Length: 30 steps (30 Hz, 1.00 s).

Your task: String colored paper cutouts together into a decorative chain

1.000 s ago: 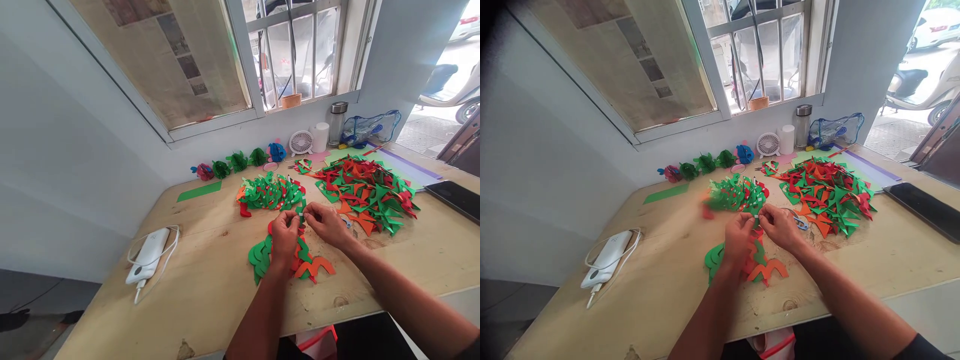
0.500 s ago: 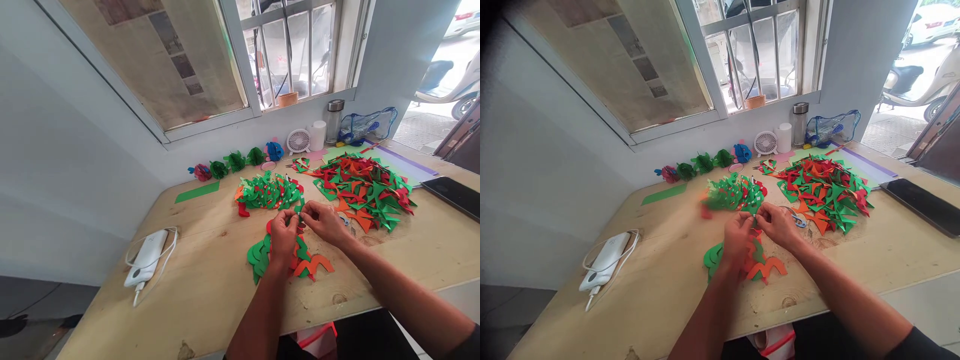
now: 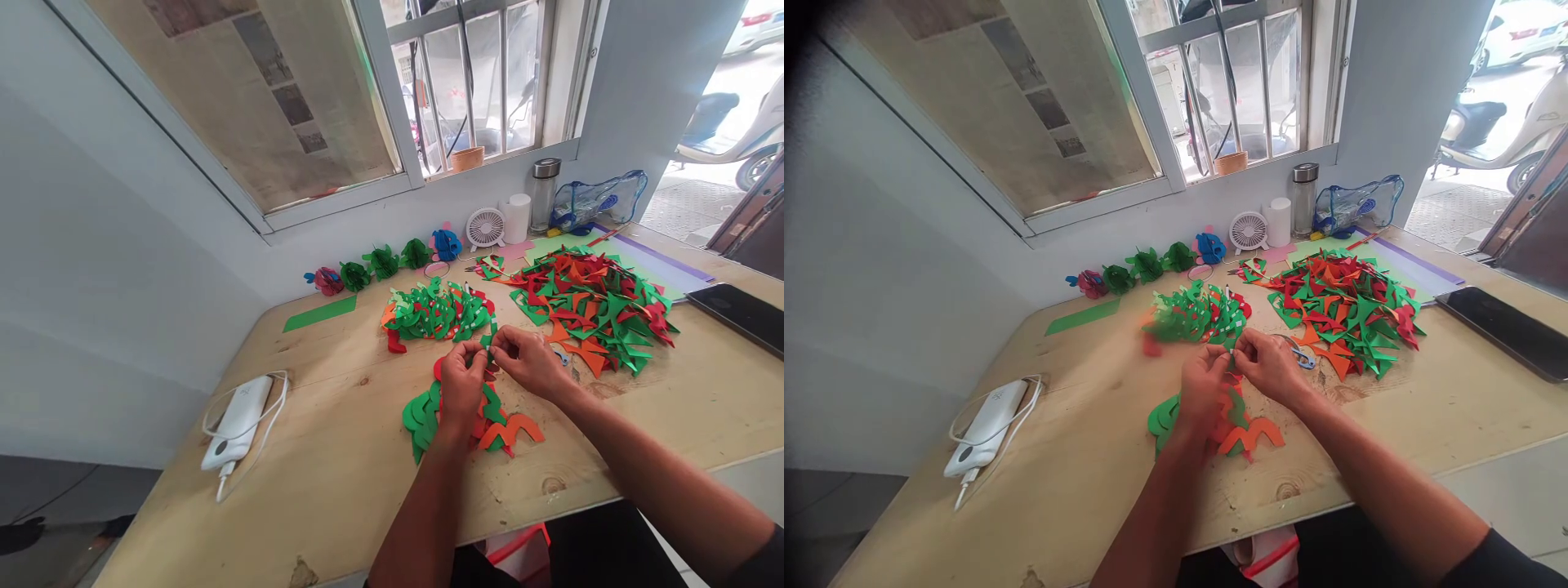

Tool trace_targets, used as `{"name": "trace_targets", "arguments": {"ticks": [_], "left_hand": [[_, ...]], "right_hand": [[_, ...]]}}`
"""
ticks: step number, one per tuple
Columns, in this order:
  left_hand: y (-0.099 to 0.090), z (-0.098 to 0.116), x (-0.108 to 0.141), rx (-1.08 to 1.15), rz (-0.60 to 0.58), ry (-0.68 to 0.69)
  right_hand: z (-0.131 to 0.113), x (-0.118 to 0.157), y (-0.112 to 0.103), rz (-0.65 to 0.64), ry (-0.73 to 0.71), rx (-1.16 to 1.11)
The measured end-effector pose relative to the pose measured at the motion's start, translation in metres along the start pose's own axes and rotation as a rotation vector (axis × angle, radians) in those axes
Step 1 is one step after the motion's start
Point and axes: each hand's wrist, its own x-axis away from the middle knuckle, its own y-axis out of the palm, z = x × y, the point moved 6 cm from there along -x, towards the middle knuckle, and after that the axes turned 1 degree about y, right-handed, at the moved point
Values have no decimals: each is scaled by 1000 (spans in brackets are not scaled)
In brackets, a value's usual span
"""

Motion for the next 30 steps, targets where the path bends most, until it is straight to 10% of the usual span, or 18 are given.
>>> {"name": "trace_targets", "arguments": {"ticks": [30], "left_hand": [[-1,0,-2,5,25,11]], "right_hand": [[-4,0,-3,10,-16,27]]}}
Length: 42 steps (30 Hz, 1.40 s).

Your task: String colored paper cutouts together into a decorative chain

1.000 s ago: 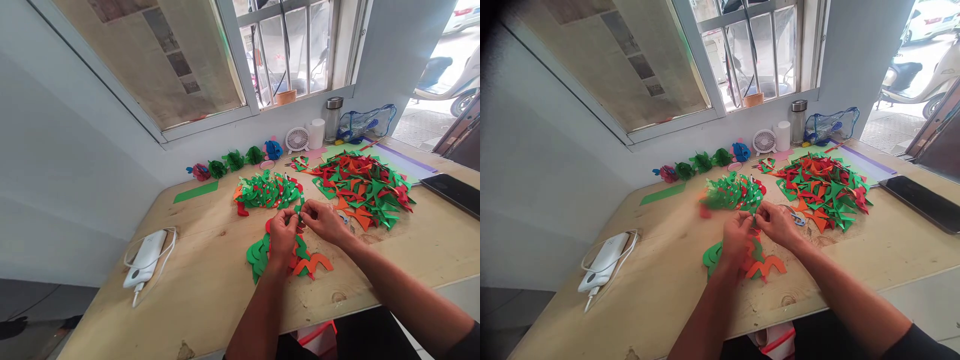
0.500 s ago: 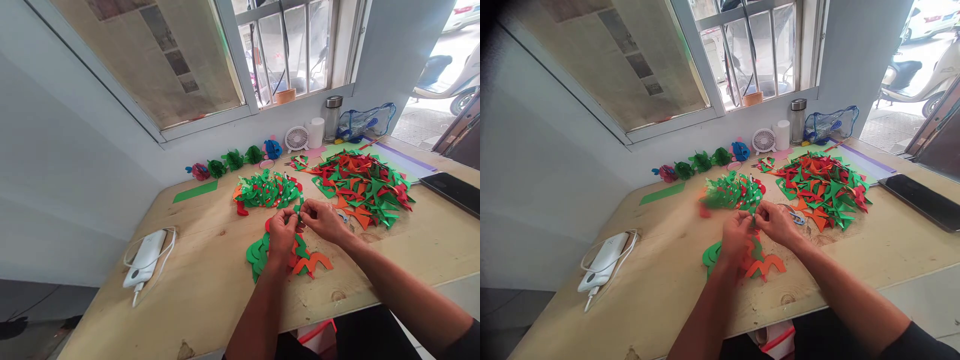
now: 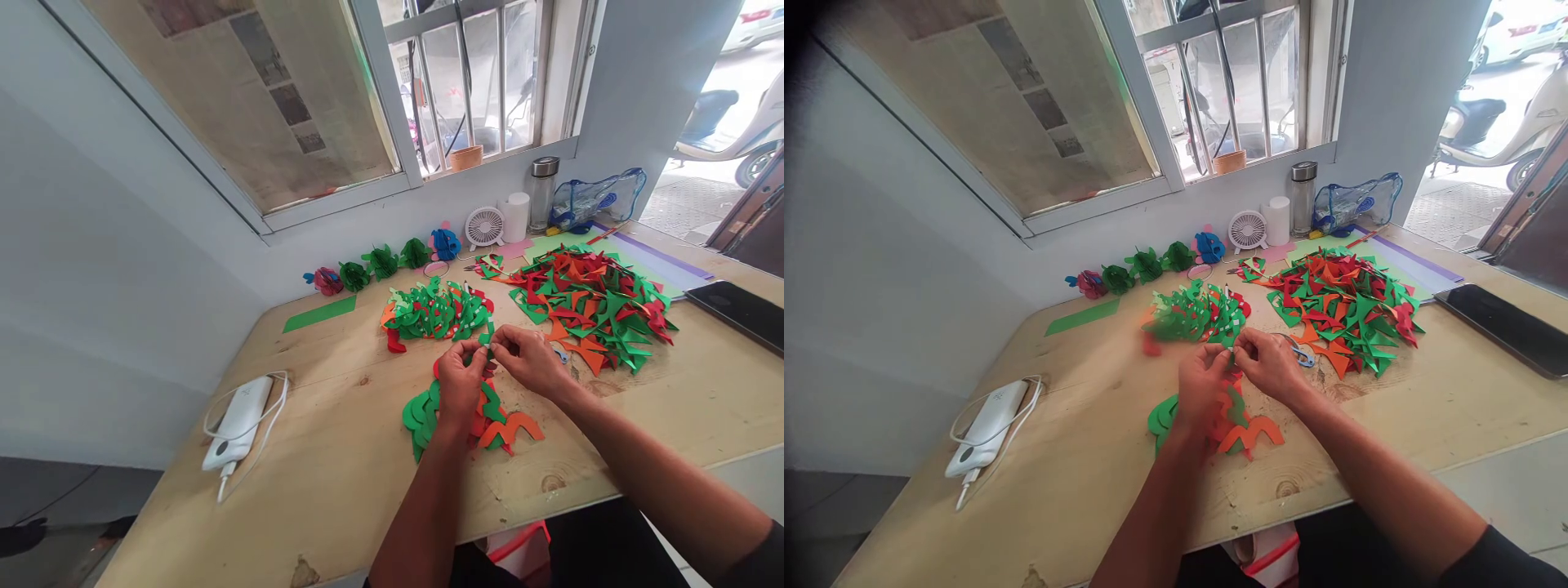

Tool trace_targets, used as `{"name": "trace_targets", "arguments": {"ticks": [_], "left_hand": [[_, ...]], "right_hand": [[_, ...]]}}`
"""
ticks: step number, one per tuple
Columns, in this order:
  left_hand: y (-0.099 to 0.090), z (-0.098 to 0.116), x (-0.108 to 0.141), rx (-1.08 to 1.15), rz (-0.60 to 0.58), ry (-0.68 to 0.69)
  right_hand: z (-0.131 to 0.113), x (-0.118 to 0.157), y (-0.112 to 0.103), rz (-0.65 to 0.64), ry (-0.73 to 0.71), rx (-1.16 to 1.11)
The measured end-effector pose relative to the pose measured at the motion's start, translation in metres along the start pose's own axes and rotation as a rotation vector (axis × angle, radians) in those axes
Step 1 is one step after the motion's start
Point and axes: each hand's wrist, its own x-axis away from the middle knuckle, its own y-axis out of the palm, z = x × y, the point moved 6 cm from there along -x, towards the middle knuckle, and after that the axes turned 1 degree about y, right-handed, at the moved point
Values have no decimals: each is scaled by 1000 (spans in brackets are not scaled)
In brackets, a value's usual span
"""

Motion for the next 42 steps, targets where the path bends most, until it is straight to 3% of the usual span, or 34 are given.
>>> {"name": "trace_targets", "arguments": {"ticks": [11,17,26,35,42], "left_hand": [[1,2,3,6,59,21],[-2,3,2,79,84,-19],[1,0,2,211,50,-90],[3,-5,2,209,12,-89],[6,0,6,138,-8,-113]], "right_hand": [[-3,3,-5,70,29,66],[2,0,-16,176,49,27],[1,-4,-7,21,126,-379],[3,-1,2,-82,263,-601],[3,-2,-3,-30,262,-620]]}}
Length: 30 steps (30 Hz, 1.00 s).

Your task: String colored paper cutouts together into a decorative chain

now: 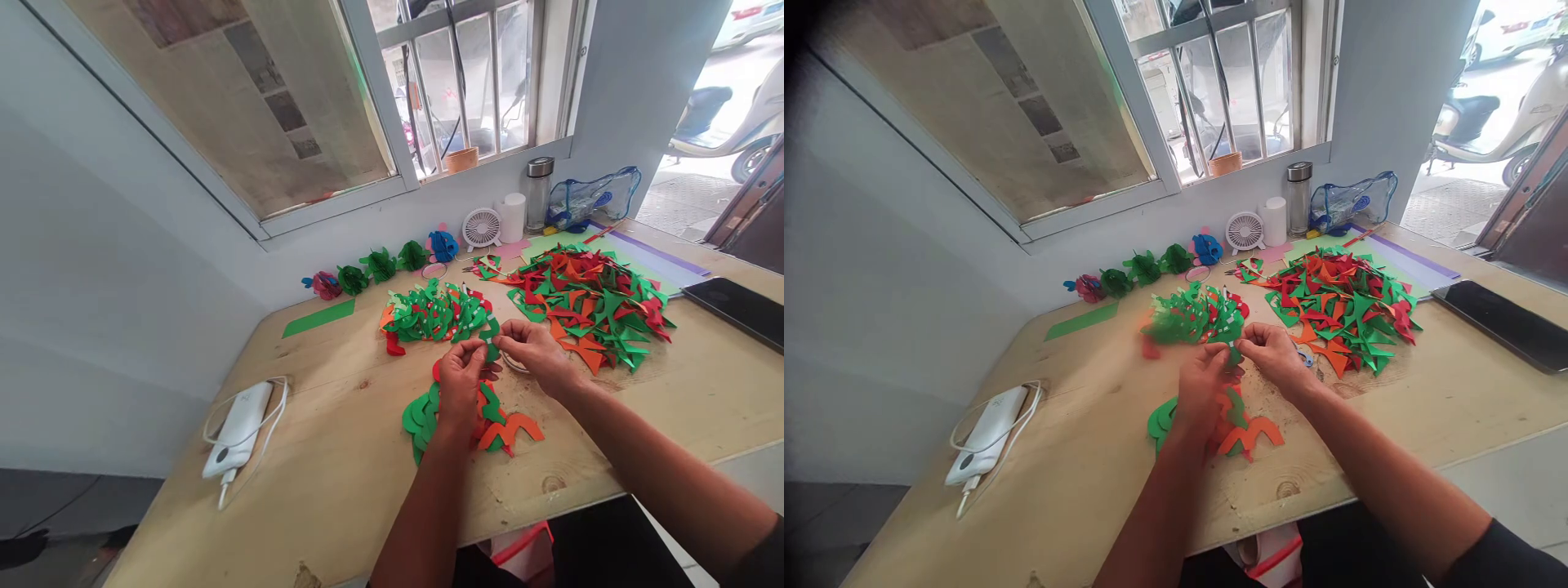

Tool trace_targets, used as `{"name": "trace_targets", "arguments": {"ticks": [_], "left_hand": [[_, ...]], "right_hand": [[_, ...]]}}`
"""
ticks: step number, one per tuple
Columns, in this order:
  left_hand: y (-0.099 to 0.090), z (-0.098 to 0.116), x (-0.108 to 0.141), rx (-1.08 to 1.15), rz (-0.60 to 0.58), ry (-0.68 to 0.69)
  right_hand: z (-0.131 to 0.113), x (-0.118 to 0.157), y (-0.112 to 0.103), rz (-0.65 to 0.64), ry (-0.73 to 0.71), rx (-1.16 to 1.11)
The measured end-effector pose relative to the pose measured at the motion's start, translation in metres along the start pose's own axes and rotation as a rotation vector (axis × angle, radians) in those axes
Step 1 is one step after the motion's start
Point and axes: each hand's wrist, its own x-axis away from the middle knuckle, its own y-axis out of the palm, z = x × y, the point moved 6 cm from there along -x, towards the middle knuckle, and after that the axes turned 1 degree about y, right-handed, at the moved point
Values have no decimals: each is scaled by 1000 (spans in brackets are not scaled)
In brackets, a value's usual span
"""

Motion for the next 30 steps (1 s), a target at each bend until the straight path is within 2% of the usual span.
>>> {"name": "trace_targets", "arguments": {"ticks": [4,6,10,12,14,18,21,25,30], "left_hand": [[3,1,1,-50,-54,-15],[2,1,0,-44,-44,-21],[-4,-1,-3,1,32,-35],[-5,-2,-4,34,53,-36],[-6,-2,-4,54,54,-34],[-5,-4,-5,65,41,-42],[-6,-5,-6,80,37,-43],[-6,-5,-6,111,33,-30],[-6,-2,-5,102,22,-12]], "right_hand": [[0,-2,-4,30,-43,51],[1,-4,-7,44,-53,47],[6,-14,-32,217,-55,60],[6,-18,-46,306,-99,181],[4,-20,-54,325,-150,409],[8,-22,-53,239,-105,889],[13,-21,-48,169,-63,1106],[18,-21,-45,75,-64,1271],[25,-23,-44,-13,-36,1352]]}}
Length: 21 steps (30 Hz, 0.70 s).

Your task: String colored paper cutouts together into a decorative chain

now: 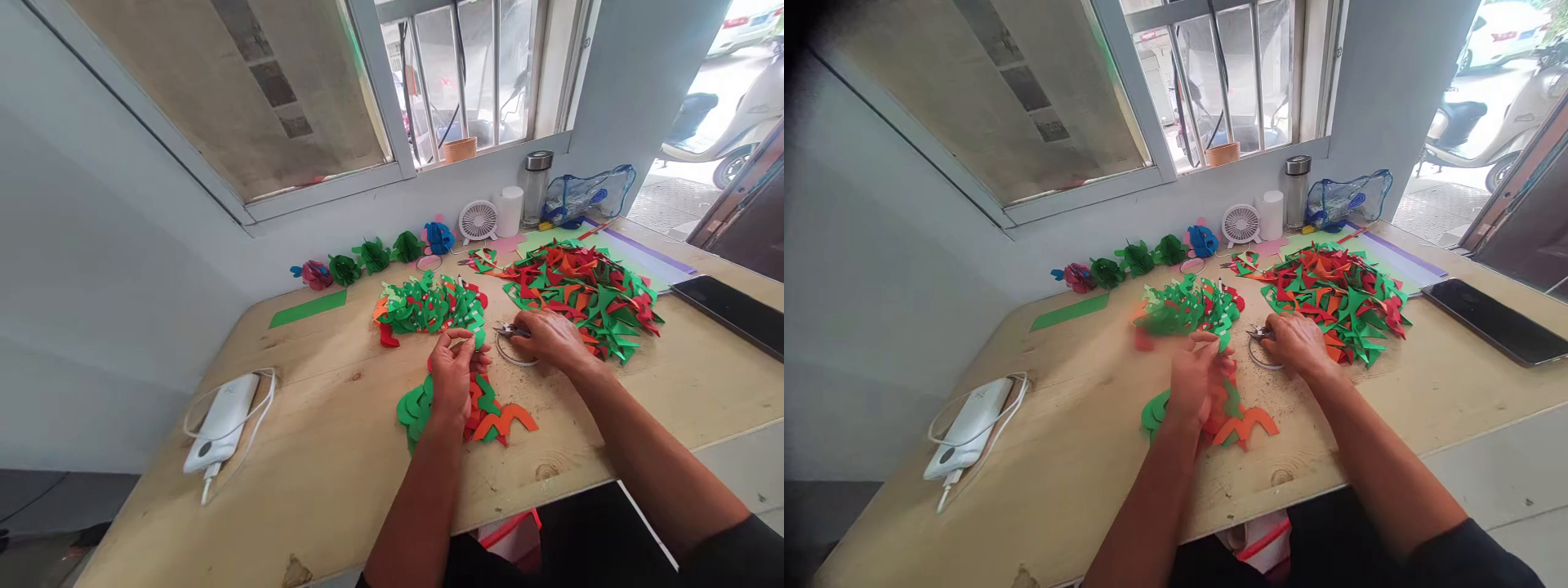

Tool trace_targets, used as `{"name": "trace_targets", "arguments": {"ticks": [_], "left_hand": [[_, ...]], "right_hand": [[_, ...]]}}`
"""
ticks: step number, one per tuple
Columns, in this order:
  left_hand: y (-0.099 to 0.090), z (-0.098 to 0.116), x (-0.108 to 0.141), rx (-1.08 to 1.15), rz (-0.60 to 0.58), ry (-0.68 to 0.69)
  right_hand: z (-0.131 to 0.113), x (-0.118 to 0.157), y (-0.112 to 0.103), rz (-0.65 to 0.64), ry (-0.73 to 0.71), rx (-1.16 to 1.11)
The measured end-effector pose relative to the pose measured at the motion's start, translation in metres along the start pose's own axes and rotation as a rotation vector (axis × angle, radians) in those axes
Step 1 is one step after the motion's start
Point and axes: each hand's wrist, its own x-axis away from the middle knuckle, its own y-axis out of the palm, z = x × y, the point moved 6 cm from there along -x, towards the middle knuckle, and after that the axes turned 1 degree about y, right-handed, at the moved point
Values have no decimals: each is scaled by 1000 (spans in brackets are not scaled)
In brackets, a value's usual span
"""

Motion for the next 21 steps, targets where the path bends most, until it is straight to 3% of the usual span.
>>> {"name": "trace_targets", "arguments": {"ticks": [9,16,21], "left_hand": [[-1,-4,-2,-4,4,2],[-1,4,1,-155,52,40],[-1,13,3,-266,104,194]], "right_hand": [[-6,2,0,29,2,5],[-24,12,-14,249,-80,-164],[-43,22,-25,375,-199,-280]]}}
